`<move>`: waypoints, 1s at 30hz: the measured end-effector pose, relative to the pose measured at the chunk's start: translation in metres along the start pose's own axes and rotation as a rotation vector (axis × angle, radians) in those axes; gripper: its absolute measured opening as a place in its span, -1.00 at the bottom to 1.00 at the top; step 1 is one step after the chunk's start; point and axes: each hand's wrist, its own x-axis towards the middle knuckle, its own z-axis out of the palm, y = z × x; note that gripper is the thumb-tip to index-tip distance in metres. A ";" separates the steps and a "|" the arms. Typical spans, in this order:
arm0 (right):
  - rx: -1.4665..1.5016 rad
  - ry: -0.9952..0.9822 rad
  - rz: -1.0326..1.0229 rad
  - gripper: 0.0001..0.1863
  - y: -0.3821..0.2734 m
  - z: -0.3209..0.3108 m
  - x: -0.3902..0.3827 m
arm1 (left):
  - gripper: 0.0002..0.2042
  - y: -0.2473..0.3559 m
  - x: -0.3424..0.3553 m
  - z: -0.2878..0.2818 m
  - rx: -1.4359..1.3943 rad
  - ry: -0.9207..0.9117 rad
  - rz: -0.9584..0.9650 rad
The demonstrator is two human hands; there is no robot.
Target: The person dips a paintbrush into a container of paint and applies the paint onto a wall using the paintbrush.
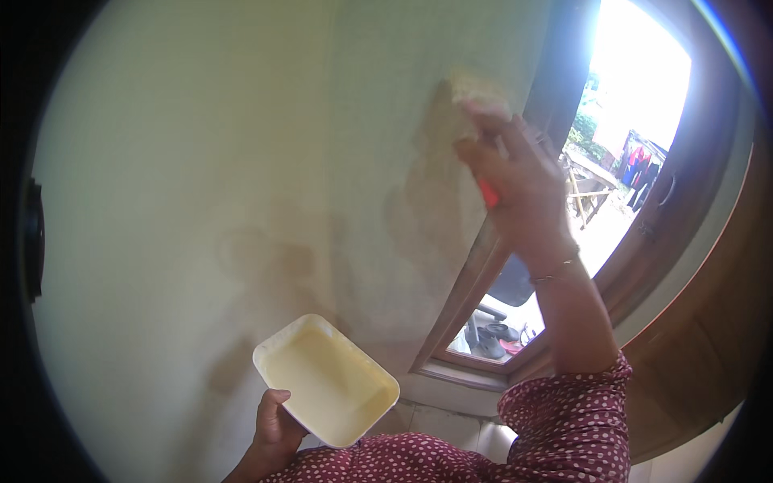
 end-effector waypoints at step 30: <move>0.252 -0.910 0.871 -0.92 -0.150 0.021 -0.396 | -0.30 -0.001 0.010 -0.006 0.037 0.105 0.114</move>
